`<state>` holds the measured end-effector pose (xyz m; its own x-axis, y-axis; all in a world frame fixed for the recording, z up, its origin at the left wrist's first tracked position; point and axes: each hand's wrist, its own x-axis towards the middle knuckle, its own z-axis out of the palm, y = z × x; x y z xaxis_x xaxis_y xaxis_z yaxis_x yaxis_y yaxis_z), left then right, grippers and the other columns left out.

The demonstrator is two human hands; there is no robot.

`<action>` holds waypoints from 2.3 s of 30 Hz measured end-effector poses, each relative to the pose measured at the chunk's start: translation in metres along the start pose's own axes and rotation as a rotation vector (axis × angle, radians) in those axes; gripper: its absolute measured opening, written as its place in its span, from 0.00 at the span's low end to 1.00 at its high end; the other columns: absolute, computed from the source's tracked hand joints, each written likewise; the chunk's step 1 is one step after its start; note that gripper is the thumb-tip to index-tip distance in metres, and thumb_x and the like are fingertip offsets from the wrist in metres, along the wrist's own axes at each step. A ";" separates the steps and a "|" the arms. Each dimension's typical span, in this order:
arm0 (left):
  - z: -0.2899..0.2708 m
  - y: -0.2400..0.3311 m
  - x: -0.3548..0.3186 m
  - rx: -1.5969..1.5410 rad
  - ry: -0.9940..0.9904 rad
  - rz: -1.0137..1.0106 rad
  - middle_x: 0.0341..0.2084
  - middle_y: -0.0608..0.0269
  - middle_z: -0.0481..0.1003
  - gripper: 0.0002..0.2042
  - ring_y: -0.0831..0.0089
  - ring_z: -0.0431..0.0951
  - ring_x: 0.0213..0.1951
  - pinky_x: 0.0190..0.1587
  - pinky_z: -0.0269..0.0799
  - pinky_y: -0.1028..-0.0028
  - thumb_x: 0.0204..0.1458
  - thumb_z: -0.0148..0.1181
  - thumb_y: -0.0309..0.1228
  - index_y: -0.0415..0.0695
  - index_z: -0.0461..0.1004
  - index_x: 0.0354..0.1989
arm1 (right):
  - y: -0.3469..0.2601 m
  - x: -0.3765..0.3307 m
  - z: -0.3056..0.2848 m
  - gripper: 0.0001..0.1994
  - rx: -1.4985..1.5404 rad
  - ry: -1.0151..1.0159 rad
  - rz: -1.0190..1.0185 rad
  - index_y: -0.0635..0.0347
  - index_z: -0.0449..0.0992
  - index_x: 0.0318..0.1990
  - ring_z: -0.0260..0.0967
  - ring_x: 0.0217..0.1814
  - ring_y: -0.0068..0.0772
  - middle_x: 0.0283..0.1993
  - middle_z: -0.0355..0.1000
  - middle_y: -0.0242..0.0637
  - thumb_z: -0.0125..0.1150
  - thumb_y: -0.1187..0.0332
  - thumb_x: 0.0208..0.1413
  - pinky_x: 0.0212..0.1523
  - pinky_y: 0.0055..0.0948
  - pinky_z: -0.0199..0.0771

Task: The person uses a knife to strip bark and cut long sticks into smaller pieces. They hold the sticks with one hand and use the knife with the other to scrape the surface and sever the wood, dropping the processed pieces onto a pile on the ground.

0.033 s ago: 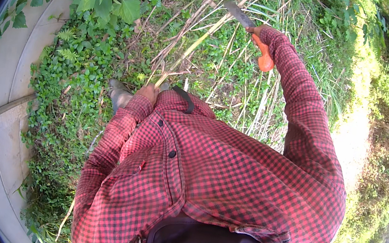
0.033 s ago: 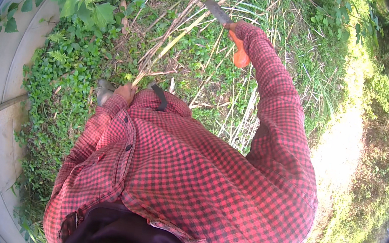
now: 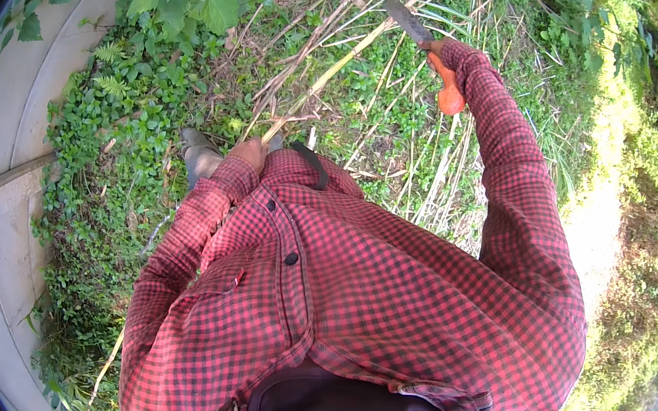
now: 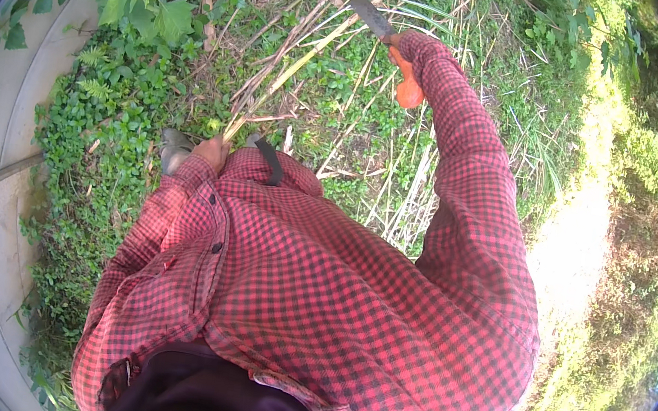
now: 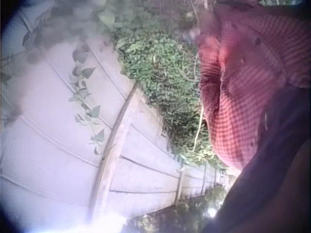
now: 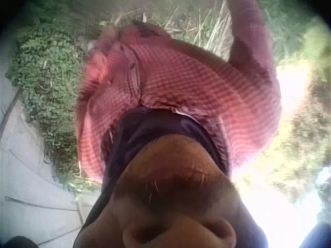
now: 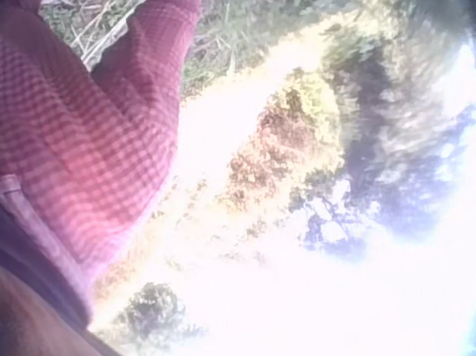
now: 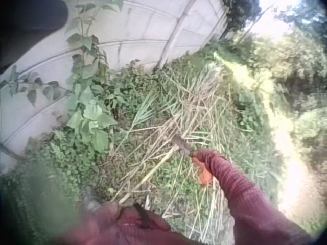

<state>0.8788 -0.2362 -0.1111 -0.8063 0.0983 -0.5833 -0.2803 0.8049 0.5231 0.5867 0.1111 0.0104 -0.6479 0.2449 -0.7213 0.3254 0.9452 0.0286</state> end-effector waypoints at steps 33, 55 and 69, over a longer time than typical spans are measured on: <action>0.030 -0.001 -0.003 0.120 -0.098 0.057 0.23 0.47 0.75 0.07 0.53 0.78 0.28 0.28 0.74 0.60 0.53 0.39 0.27 0.37 0.58 0.37 | -0.057 0.105 0.052 0.23 -0.357 -1.019 0.117 0.56 0.64 0.19 0.55 0.14 0.25 0.13 0.59 0.30 0.41 0.48 0.58 0.18 0.29 0.59; 0.011 0.006 0.010 0.122 -0.170 0.070 0.30 0.41 0.74 0.09 0.48 0.76 0.35 0.36 0.72 0.57 0.53 0.37 0.25 0.35 0.58 0.40 | -0.089 -0.056 0.098 0.28 -0.324 -0.971 -0.287 0.60 0.72 0.20 0.66 0.18 0.30 0.15 0.67 0.35 0.46 0.42 0.54 0.23 0.32 0.66; -0.009 0.012 0.031 -0.201 -0.104 0.166 0.37 0.35 0.71 0.22 0.43 0.72 0.41 0.44 0.66 0.54 0.56 0.42 0.40 0.45 0.53 0.57 | -0.025 -0.102 0.095 0.26 0.430 -0.549 -0.088 0.64 0.71 0.29 0.65 0.15 0.26 0.16 0.66 0.34 0.57 0.43 0.47 0.16 0.26 0.65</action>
<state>0.8456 -0.2283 -0.1173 -0.7951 0.2865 -0.5345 -0.2551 0.6417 0.7233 0.7103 0.0421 0.0173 -0.2796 -0.0804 -0.9568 0.6044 0.7596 -0.2404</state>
